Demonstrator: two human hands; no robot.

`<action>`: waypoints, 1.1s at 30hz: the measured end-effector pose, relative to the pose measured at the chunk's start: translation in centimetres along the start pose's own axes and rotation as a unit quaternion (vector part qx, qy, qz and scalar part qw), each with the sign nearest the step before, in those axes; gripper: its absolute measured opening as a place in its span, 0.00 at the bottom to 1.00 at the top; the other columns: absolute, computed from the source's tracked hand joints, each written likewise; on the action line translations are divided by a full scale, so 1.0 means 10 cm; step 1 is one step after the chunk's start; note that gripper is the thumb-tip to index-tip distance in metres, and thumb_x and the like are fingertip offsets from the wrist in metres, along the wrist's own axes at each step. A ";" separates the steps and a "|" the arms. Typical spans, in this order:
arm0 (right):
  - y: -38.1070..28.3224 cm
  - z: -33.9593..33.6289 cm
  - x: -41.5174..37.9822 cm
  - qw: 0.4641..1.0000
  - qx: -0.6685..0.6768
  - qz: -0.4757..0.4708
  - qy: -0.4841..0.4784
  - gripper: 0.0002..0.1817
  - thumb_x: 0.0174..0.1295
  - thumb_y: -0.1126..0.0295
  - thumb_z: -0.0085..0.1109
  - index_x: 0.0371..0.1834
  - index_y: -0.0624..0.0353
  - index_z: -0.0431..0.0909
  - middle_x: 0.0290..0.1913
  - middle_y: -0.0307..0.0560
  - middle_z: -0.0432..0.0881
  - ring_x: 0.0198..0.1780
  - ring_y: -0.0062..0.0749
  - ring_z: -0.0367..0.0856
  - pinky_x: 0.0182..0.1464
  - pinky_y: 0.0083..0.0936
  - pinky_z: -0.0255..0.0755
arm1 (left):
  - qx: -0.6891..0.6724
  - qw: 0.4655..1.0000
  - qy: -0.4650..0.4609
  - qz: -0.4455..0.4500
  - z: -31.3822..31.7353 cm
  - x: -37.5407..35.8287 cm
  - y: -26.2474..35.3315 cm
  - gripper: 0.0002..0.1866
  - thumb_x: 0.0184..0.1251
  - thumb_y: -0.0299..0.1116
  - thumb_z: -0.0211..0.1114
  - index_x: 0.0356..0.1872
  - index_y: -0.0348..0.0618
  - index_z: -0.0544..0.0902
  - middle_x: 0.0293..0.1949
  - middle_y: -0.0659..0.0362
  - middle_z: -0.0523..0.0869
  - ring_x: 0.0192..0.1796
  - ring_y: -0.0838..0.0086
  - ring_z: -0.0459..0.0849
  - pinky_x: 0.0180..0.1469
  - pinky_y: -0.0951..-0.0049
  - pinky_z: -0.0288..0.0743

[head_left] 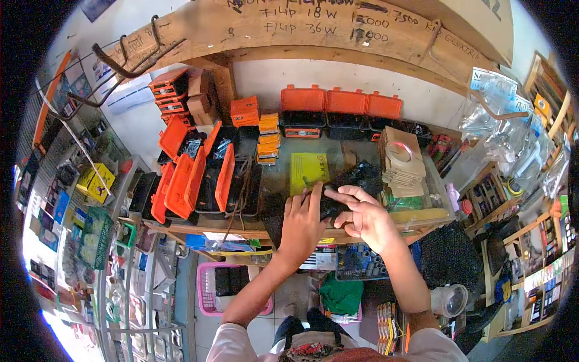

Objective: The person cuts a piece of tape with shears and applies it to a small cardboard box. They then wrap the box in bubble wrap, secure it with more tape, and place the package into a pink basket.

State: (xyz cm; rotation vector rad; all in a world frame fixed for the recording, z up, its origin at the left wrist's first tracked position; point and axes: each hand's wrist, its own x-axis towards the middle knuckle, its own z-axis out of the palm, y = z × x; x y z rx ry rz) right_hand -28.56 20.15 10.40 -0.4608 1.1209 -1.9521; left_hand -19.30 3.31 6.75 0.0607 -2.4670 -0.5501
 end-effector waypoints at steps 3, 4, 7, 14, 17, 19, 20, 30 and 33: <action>0.03 -0.03 0.05 1.000 -0.009 0.022 0.014 0.21 0.74 0.65 0.56 0.68 0.54 0.69 0.70 0.49 0.78 0.39 0.33 0.89 0.25 0.17 0.67 | 0.000 1.000 -0.002 0.008 0.00 0.00 -0.01 0.43 0.55 0.31 0.76 0.74 0.35 0.66 0.61 0.39 0.82 0.63 0.44 0.78 0.66 0.49 0.70; 0.03 -0.06 0.07 0.999 -0.006 0.034 0.022 0.21 0.74 0.65 0.57 0.68 0.53 0.70 0.69 0.46 0.79 0.39 0.33 0.90 0.24 0.18 0.66 | 0.001 1.000 -0.004 0.013 -0.01 0.00 -0.01 0.43 0.55 0.32 0.76 0.73 0.35 0.67 0.60 0.40 0.82 0.62 0.45 0.78 0.65 0.49 0.71; 0.00 -0.06 0.07 0.998 0.018 0.050 0.035 0.21 0.73 0.62 0.59 0.67 0.51 0.72 0.64 0.44 0.82 0.38 0.34 0.90 0.23 0.18 0.64 | 0.007 1.000 -0.007 0.025 -0.03 0.03 -0.01 0.42 0.55 0.32 0.76 0.73 0.36 0.69 0.59 0.43 0.83 0.60 0.46 0.79 0.64 0.49 0.71; -0.08 -0.10 0.11 0.996 0.022 0.085 0.033 0.21 0.74 0.56 0.56 0.66 0.48 0.74 0.65 0.49 0.83 0.39 0.35 0.90 0.26 0.19 0.66 | 0.041 0.998 -0.004 0.054 0.00 0.00 -0.05 0.37 0.56 0.35 0.76 0.70 0.44 0.76 0.58 0.50 0.84 0.59 0.50 0.79 0.62 0.51 0.73; -0.11 -0.20 0.18 0.994 0.032 0.103 0.004 0.21 0.74 0.55 0.55 0.66 0.50 0.74 0.65 0.50 0.83 0.41 0.36 0.91 0.26 0.19 0.66 | 0.047 0.998 -0.011 0.050 0.01 0.04 -0.08 0.35 0.57 0.38 0.76 0.69 0.46 0.77 0.58 0.52 0.84 0.60 0.51 0.79 0.63 0.50 0.73; -0.14 -0.17 0.18 0.994 0.030 0.102 0.000 0.21 0.74 0.55 0.56 0.65 0.51 0.74 0.64 0.50 0.84 0.41 0.37 0.91 0.26 0.19 0.66 | 0.052 0.997 -0.017 0.048 0.01 0.05 -0.09 0.35 0.57 0.40 0.75 0.68 0.47 0.78 0.58 0.53 0.84 0.60 0.52 0.79 0.63 0.50 0.74; -0.16 -0.16 0.18 0.994 0.028 0.103 -0.002 0.21 0.74 0.55 0.57 0.65 0.51 0.74 0.63 0.51 0.84 0.41 0.38 0.91 0.25 0.19 0.66 | 0.056 0.997 -0.020 0.050 0.01 0.05 -0.10 0.34 0.58 0.40 0.75 0.68 0.47 0.79 0.58 0.53 0.84 0.60 0.52 0.79 0.63 0.49 0.74; -0.24 -0.22 0.22 0.955 0.253 0.156 0.002 0.22 0.72 0.58 0.62 0.58 0.64 0.74 0.53 0.70 0.82 0.50 0.47 0.88 0.23 0.15 0.71 | 0.122 0.986 -0.112 0.025 -0.11 0.16 0.01 0.28 0.58 0.42 0.76 0.60 0.50 0.83 0.55 0.56 0.82 0.61 0.53 0.79 0.61 0.46 0.76; -0.24 -0.17 0.19 0.924 0.349 0.151 0.037 0.23 0.72 0.59 0.62 0.59 0.67 0.72 0.59 0.71 0.79 0.56 0.46 0.86 0.25 0.17 0.75 | 0.143 0.982 -0.122 0.034 -0.09 0.18 0.02 0.26 0.58 0.43 0.76 0.59 0.52 0.83 0.53 0.56 0.82 0.61 0.53 0.80 0.60 0.46 0.76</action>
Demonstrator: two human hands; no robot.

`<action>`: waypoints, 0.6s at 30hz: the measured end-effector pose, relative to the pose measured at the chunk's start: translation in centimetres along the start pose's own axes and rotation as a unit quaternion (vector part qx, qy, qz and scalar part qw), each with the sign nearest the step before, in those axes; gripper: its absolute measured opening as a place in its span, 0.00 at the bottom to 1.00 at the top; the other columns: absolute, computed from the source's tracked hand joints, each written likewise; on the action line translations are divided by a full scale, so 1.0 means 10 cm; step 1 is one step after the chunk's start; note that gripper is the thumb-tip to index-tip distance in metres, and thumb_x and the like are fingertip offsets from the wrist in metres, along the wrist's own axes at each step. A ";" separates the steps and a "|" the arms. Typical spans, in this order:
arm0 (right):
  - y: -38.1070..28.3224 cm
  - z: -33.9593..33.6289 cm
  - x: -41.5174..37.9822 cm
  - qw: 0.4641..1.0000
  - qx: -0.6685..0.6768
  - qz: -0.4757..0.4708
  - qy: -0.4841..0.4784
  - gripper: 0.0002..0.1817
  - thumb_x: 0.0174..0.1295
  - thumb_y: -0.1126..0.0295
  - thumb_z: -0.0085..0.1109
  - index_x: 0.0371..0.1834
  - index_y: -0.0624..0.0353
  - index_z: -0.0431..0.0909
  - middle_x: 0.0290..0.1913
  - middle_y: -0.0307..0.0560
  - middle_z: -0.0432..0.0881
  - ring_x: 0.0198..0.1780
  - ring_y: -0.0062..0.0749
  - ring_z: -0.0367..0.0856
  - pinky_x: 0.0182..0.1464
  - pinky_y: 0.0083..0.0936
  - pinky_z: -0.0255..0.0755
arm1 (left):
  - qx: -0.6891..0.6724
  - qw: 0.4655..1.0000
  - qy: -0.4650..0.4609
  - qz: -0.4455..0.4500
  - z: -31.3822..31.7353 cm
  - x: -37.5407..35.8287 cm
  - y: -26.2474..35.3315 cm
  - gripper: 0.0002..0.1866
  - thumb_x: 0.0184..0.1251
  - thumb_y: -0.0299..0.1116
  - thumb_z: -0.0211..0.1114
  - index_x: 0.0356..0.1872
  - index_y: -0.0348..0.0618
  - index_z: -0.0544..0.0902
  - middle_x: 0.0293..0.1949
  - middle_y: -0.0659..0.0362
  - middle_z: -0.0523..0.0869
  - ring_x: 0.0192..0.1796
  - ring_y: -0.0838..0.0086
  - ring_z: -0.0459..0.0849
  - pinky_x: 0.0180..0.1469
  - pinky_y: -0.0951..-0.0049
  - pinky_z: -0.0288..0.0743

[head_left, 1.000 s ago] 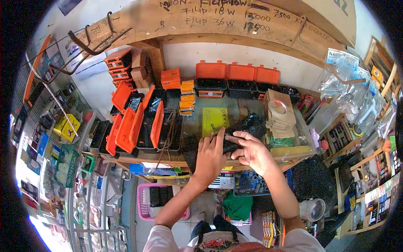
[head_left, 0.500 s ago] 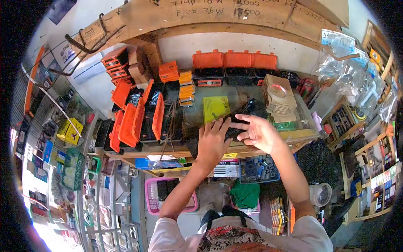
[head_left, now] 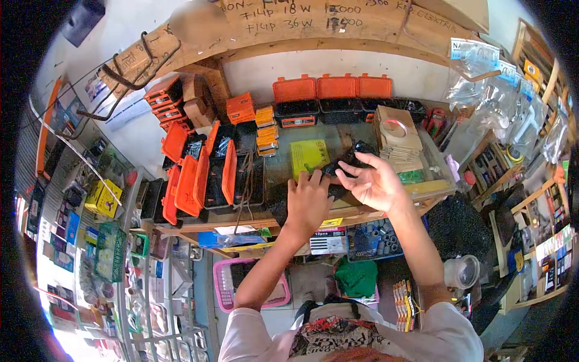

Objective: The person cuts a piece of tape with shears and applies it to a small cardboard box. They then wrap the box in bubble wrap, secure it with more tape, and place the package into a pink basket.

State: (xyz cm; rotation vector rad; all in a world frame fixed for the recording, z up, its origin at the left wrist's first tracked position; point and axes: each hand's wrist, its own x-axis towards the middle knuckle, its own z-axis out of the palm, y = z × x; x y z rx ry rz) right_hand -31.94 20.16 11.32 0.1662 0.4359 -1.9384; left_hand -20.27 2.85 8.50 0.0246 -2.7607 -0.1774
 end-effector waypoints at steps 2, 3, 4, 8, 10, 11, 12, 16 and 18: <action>0.01 -0.05 0.00 0.999 0.039 0.002 -0.025 0.26 0.72 0.61 0.63 0.63 0.68 0.68 0.64 0.71 0.75 0.60 0.47 0.83 0.28 0.18 0.78 | 0.005 1.000 0.015 0.009 0.05 0.00 -0.04 0.25 0.59 0.44 0.75 0.58 0.52 0.84 0.53 0.57 0.82 0.60 0.53 0.80 0.60 0.46 0.77; 0.03 -0.03 -0.03 0.998 0.056 -0.002 -0.020 0.26 0.72 0.61 0.63 0.63 0.68 0.68 0.64 0.70 0.75 0.61 0.47 0.83 0.29 0.19 0.79 | 0.007 1.000 0.022 0.014 0.07 0.00 -0.05 0.25 0.59 0.44 0.75 0.58 0.52 0.84 0.53 0.57 0.82 0.60 0.53 0.80 0.60 0.46 0.77; 0.08 -0.01 -0.07 0.997 0.075 -0.005 -0.013 0.26 0.71 0.61 0.63 0.63 0.68 0.68 0.65 0.70 0.75 0.61 0.47 0.83 0.30 0.19 0.79 | 0.014 0.999 0.028 0.015 0.06 -0.02 -0.05 0.24 0.59 0.44 0.75 0.57 0.51 0.84 0.53 0.57 0.82 0.60 0.55 0.80 0.59 0.47 0.77; 0.26 0.08 -0.42 0.998 0.044 -0.018 -0.039 0.23 0.73 0.59 0.60 0.63 0.65 0.75 0.61 0.68 0.80 0.62 0.46 0.83 0.30 0.20 0.79 | 0.018 0.999 0.021 0.017 0.06 -0.01 -0.05 0.23 0.62 0.44 0.73 0.58 0.53 0.84 0.55 0.57 0.81 0.60 0.55 0.80 0.59 0.48 0.76; 0.30 -0.08 -0.54 0.997 0.006 -0.034 -0.074 0.22 0.75 0.58 0.58 0.62 0.63 0.78 0.59 0.67 0.82 0.62 0.46 0.84 0.30 0.21 0.78 | 0.021 0.999 0.021 0.022 0.10 -0.05 -0.05 0.23 0.64 0.45 0.71 0.60 0.55 0.84 0.56 0.55 0.81 0.61 0.53 0.79 0.60 0.48 0.76; 0.32 -0.17 -0.57 0.998 0.010 -0.046 -0.052 0.20 0.76 0.58 0.56 0.62 0.60 0.79 0.57 0.65 0.84 0.62 0.46 0.84 0.29 0.21 0.76 | 0.030 0.999 0.036 0.028 0.14 -0.07 -0.06 0.23 0.65 0.45 0.71 0.60 0.56 0.84 0.56 0.55 0.80 0.61 0.53 0.78 0.61 0.48 0.75; 0.31 -0.35 -0.57 0.998 0.018 -0.054 -0.037 0.20 0.76 0.57 0.56 0.62 0.59 0.79 0.57 0.64 0.84 0.62 0.45 0.85 0.29 0.21 0.76 | 0.039 0.997 0.052 0.036 0.16 -0.08 -0.06 0.23 0.65 0.45 0.70 0.61 0.57 0.84 0.57 0.54 0.80 0.61 0.53 0.78 0.61 0.49 0.75; 0.40 -0.88 -0.63 0.995 0.043 -0.077 0.041 0.19 0.76 0.57 0.57 0.61 0.56 0.80 0.54 0.60 0.86 0.55 0.42 0.87 0.30 0.21 0.75 | 0.044 0.996 0.059 0.041 0.20 -0.11 -0.04 0.22 0.67 0.41 0.68 0.62 0.60 0.84 0.60 0.49 0.79 0.62 0.52 0.77 0.63 0.49 0.73; 0.44 -1.07 -0.68 0.993 0.067 -0.076 0.055 0.18 0.75 0.58 0.57 0.60 0.56 0.81 0.54 0.59 0.86 0.53 0.41 0.88 0.30 0.21 0.74 | 0.074 0.992 0.081 0.060 0.26 -0.12 -0.05 0.21 0.68 0.39 0.67 0.63 0.60 0.84 0.62 0.47 0.78 0.62 0.51 0.77 0.64 0.49 0.73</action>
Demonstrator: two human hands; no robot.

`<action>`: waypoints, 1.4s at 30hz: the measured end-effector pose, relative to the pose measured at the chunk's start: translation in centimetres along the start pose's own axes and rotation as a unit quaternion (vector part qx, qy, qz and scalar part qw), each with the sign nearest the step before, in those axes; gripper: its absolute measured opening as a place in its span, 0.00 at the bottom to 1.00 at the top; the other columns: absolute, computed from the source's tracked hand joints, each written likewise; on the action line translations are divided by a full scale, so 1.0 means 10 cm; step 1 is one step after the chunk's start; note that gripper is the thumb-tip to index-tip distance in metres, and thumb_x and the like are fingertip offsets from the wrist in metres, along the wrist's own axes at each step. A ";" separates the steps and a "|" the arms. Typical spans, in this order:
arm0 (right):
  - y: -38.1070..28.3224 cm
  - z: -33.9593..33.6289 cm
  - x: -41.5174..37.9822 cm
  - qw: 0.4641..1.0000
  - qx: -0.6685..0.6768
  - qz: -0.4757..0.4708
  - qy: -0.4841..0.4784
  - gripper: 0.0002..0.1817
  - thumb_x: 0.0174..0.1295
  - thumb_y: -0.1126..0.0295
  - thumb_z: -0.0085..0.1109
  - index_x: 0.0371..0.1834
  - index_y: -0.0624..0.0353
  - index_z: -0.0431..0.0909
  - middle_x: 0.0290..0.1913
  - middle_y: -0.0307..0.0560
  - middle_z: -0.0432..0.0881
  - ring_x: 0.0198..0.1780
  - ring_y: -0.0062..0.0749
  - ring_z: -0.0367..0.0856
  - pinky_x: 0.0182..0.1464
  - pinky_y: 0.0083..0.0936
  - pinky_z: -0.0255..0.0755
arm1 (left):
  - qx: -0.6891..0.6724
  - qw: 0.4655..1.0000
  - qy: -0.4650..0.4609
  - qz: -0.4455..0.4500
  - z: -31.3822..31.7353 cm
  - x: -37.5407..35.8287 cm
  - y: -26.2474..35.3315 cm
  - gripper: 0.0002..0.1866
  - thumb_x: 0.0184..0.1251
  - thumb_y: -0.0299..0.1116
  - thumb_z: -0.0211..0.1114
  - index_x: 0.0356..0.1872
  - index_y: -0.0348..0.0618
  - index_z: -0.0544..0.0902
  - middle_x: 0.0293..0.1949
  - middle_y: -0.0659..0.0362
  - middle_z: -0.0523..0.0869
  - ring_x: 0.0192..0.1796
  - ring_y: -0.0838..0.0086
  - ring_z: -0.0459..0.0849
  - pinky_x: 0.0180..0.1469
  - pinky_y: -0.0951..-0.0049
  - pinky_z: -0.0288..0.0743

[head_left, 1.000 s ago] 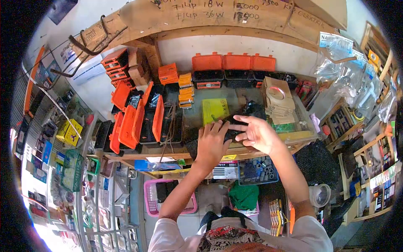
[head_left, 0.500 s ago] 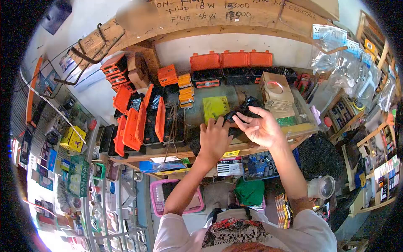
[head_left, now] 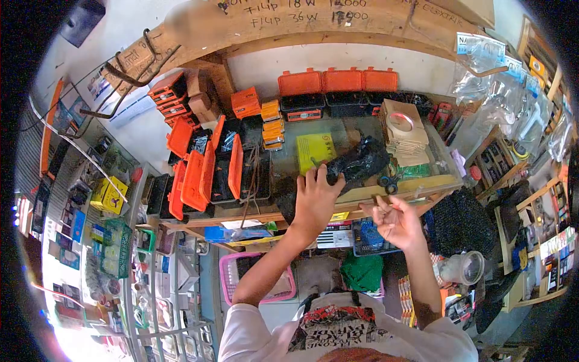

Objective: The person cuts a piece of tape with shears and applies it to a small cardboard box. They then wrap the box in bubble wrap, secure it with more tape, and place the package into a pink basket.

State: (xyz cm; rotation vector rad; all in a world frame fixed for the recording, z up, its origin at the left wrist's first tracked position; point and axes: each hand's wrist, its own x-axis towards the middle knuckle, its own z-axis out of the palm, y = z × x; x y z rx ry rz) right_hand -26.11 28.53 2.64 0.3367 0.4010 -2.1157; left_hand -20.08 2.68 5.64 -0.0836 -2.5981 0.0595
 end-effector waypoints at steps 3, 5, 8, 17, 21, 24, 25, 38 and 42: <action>0.02 -0.25 -0.06 0.999 0.004 -0.041 -0.008 0.19 0.75 0.58 0.56 0.57 0.60 0.83 0.71 0.64 0.71 0.52 0.38 0.89 0.30 0.23 0.76 | 0.015 1.000 -0.002 0.013 -0.03 -0.02 0.01 0.21 0.68 0.36 0.66 0.63 0.61 0.84 0.65 0.45 0.78 0.62 0.50 0.77 0.65 0.48 0.72; 0.07 -0.39 -0.10 0.998 0.007 -0.065 -0.001 0.19 0.75 0.58 0.56 0.56 0.61 0.84 0.77 0.65 0.65 0.52 0.36 0.89 0.31 0.24 0.77 | 0.011 1.000 -0.003 0.020 -0.05 -0.04 0.01 0.21 0.69 0.35 0.65 0.62 0.60 0.83 0.65 0.43 0.77 0.62 0.48 0.77 0.66 0.47 0.71; 0.17 -0.42 -0.17 0.996 0.028 -0.081 0.029 0.17 0.74 0.59 0.57 0.53 0.60 0.84 0.75 0.63 0.68 0.49 0.36 0.89 0.32 0.24 0.78 | -0.001 1.000 0.005 0.030 -0.04 -0.03 -0.01 0.19 0.69 0.35 0.66 0.60 0.57 0.82 0.65 0.42 0.77 0.63 0.46 0.76 0.66 0.45 0.70; 0.32 -0.26 -0.33 0.896 -0.343 -0.255 0.118 0.18 0.72 0.57 0.59 0.59 0.51 0.77 0.58 0.47 0.86 0.43 0.28 0.88 0.37 0.26 0.79 | -0.031 0.999 -0.023 0.028 -0.20 0.09 -0.08 0.37 0.59 0.46 0.76 0.67 0.43 0.73 0.56 0.49 0.80 0.58 0.54 0.78 0.63 0.51 0.71; -0.26 0.46 0.01 0.707 -0.562 -0.428 -0.029 0.15 0.73 0.68 0.64 0.59 0.59 0.78 0.54 0.38 0.84 0.52 0.21 0.81 0.53 0.21 0.74 | -0.045 0.998 -0.034 0.028 -0.25 0.09 -0.03 0.41 0.60 0.48 0.75 0.72 0.42 0.71 0.56 0.48 0.80 0.57 0.53 0.79 0.61 0.51 0.72; -0.62 1.04 0.34 0.374 -0.782 -0.495 -0.065 0.22 0.67 0.75 0.62 0.64 0.55 0.77 0.64 0.46 0.80 0.65 0.37 0.79 0.66 0.34 0.73 | -0.059 0.998 -0.019 0.023 -0.31 0.13 -0.04 0.42 0.63 0.50 0.73 0.74 0.41 0.70 0.58 0.46 0.79 0.58 0.51 0.79 0.61 0.50 0.73; -0.67 1.19 0.44 0.206 -0.817 -0.532 -0.082 0.26 0.62 0.79 0.63 0.66 0.54 0.77 0.68 0.49 0.78 0.69 0.44 0.76 0.70 0.38 0.71 | -0.054 0.998 0.003 0.032 -0.23 0.15 -0.07 0.42 0.64 0.51 0.71 0.75 0.40 0.69 0.60 0.45 0.79 0.59 0.49 0.79 0.62 0.49 0.73; -1.01 0.86 0.76 -0.102 -0.925 -0.366 -0.007 0.11 0.57 0.70 0.64 0.44 0.52 0.86 0.43 0.42 0.86 0.45 0.41 0.88 0.53 0.46 0.78 | 0.015 0.998 -0.044 0.034 0.07 0.05 -0.13 0.41 0.70 0.55 0.66 0.79 0.48 0.65 0.75 0.42 0.71 0.70 0.44 0.75 0.66 0.41 0.74; -1.09 0.67 0.77 -0.108 -0.922 -0.372 -0.022 0.11 0.58 0.72 0.63 0.44 0.53 0.85 0.43 0.44 0.86 0.39 0.44 0.89 0.41 0.42 0.82 | 0.035 0.998 -0.023 0.037 0.11 -0.02 -0.11 0.41 0.68 0.57 0.66 0.79 0.52 0.67 0.75 0.45 0.71 0.73 0.45 0.73 0.69 0.38 0.71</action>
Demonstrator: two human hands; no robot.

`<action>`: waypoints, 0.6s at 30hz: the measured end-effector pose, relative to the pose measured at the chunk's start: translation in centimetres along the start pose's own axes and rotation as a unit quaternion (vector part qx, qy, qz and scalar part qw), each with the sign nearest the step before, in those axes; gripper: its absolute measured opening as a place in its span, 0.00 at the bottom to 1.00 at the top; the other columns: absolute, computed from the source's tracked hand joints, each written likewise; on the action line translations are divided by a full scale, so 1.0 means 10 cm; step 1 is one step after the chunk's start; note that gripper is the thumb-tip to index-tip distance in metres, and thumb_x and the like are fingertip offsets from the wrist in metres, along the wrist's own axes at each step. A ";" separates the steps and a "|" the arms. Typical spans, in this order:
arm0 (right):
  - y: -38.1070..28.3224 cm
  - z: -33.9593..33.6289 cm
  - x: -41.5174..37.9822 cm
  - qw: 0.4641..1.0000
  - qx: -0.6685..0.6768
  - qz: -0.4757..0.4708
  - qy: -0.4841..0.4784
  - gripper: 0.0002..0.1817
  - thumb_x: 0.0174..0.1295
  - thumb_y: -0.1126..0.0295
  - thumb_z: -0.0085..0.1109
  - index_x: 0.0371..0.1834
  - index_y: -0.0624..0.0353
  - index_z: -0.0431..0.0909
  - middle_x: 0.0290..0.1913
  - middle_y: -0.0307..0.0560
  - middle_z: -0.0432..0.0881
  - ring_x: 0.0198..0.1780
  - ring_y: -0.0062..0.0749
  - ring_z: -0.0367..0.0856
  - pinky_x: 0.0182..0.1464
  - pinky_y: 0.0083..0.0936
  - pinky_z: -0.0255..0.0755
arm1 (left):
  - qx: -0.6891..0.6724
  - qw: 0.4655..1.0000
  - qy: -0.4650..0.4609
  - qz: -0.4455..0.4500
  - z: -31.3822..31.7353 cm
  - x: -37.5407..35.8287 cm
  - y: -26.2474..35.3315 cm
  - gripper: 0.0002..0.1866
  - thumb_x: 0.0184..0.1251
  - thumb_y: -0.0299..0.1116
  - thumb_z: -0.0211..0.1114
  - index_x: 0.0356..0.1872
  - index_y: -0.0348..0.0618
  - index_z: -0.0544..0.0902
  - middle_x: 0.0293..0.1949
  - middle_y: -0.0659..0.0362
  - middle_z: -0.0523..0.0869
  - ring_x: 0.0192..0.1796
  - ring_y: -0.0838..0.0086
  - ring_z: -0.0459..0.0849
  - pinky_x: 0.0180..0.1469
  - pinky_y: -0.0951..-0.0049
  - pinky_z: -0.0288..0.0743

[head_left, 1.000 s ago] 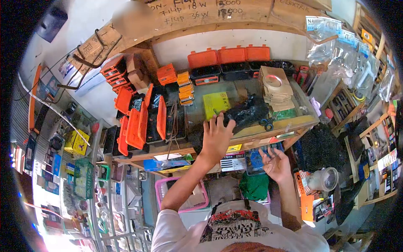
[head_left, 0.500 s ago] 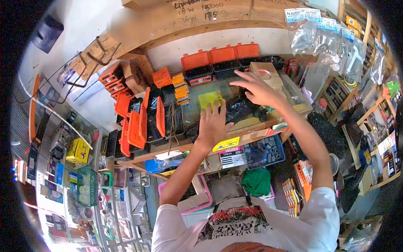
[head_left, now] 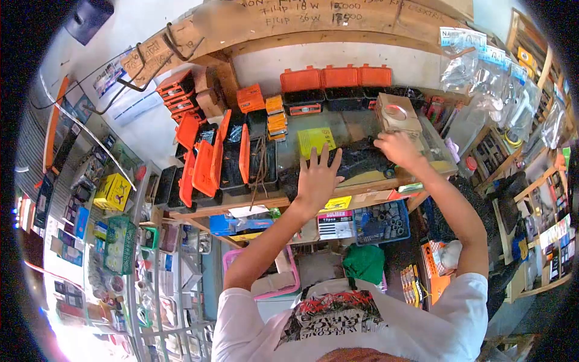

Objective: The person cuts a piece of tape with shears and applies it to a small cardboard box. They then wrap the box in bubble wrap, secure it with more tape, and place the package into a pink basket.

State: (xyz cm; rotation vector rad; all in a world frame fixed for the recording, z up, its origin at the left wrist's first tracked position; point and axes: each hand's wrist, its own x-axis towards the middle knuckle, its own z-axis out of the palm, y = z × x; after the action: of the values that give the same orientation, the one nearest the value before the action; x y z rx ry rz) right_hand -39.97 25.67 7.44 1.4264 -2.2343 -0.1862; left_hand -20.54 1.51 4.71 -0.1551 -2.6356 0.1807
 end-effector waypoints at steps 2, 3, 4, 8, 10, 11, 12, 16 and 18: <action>-0.07 -0.38 0.07 0.996 0.041 0.065 -0.038 0.10 0.61 0.71 0.62 0.45 0.54 0.85 0.44 0.45 0.86 0.47 0.46 0.88 0.50 0.47 0.81 | 0.007 1.000 0.006 0.002 0.00 -0.01 0.00 0.41 0.69 0.58 0.65 0.79 0.54 0.67 0.76 0.46 0.70 0.75 0.45 0.70 0.71 0.37 0.68; -0.10 -0.56 0.10 0.994 0.075 0.082 -0.007 0.10 0.62 0.70 0.62 0.46 0.55 0.85 0.45 0.46 0.86 0.49 0.47 0.88 0.52 0.48 0.80 | 0.008 1.000 0.010 0.002 0.00 -0.02 0.00 0.40 0.69 0.58 0.65 0.79 0.55 0.67 0.76 0.47 0.70 0.76 0.45 0.69 0.72 0.37 0.67; -0.12 -0.68 0.13 0.989 0.108 0.099 0.025 0.10 0.64 0.69 0.62 0.47 0.55 0.86 0.45 0.47 0.86 0.51 0.48 0.87 0.54 0.49 0.79 | 0.008 1.000 0.014 0.003 0.01 -0.01 0.00 0.40 0.69 0.58 0.64 0.79 0.56 0.67 0.77 0.47 0.70 0.77 0.45 0.68 0.73 0.37 0.66; -0.57 -0.73 0.31 0.963 0.239 0.061 0.111 0.25 0.76 0.61 0.55 0.72 0.56 0.72 0.71 0.58 0.75 0.73 0.57 0.70 0.75 0.49 0.63 | -0.006 1.000 -0.005 -0.010 -0.02 -0.01 0.04 0.40 0.70 0.58 0.64 0.79 0.56 0.67 0.78 0.47 0.68 0.79 0.46 0.65 0.74 0.37 0.63; -0.70 -0.44 0.25 0.983 0.176 -0.015 0.051 0.31 0.77 0.53 0.52 0.76 0.62 0.66 0.72 0.64 0.73 0.68 0.59 0.77 0.68 0.51 0.71 | -0.002 1.000 -0.006 -0.022 -0.06 -0.01 0.03 0.39 0.70 0.58 0.64 0.79 0.56 0.67 0.78 0.47 0.67 0.79 0.46 0.64 0.75 0.37 0.63; -0.80 -0.34 0.17 0.985 0.168 0.027 0.015 0.33 0.78 0.52 0.51 0.74 0.68 0.66 0.71 0.67 0.74 0.68 0.59 0.76 0.69 0.50 0.69 | 0.009 0.999 -0.014 -0.032 -0.08 -0.02 0.04 0.42 0.69 0.58 0.65 0.79 0.49 0.66 0.78 0.43 0.66 0.79 0.46 0.64 0.77 0.43 0.62; -0.86 -0.34 0.12 0.981 0.186 0.049 0.018 0.34 0.78 0.52 0.51 0.75 0.70 0.65 0.71 0.68 0.73 0.69 0.60 0.75 0.70 0.50 0.68 | 0.012 0.999 -0.014 -0.042 -0.06 -0.06 0.02 0.43 0.69 0.57 0.65 0.79 0.46 0.65 0.78 0.41 0.66 0.79 0.46 0.64 0.77 0.45 0.61; -0.94 -0.23 -0.07 0.956 0.263 0.128 0.000 0.39 0.77 0.48 0.50 0.75 0.75 0.62 0.75 0.68 0.69 0.76 0.58 0.68 0.76 0.49 0.63 | -0.016 0.996 -0.002 -0.089 -0.03 -0.27 0.04 0.45 0.70 0.51 0.67 0.78 0.30 0.61 0.77 0.33 0.63 0.80 0.43 0.63 0.80 0.50 0.58; -0.97 -0.15 -0.11 0.952 0.278 0.132 0.008 0.41 0.77 0.46 0.50 0.76 0.75 0.61 0.76 0.68 0.68 0.78 0.57 0.65 0.77 0.49 0.61 | -0.031 0.994 0.012 -0.109 0.00 -0.34 0.03 0.45 0.70 0.49 0.68 0.77 0.28 0.61 0.77 0.32 0.62 0.80 0.43 0.62 0.80 0.49 0.58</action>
State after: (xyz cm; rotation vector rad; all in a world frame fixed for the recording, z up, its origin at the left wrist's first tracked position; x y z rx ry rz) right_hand -30.93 22.52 4.87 1.3475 -2.5502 0.5850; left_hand -17.58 1.36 3.11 0.1086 -2.6128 0.0242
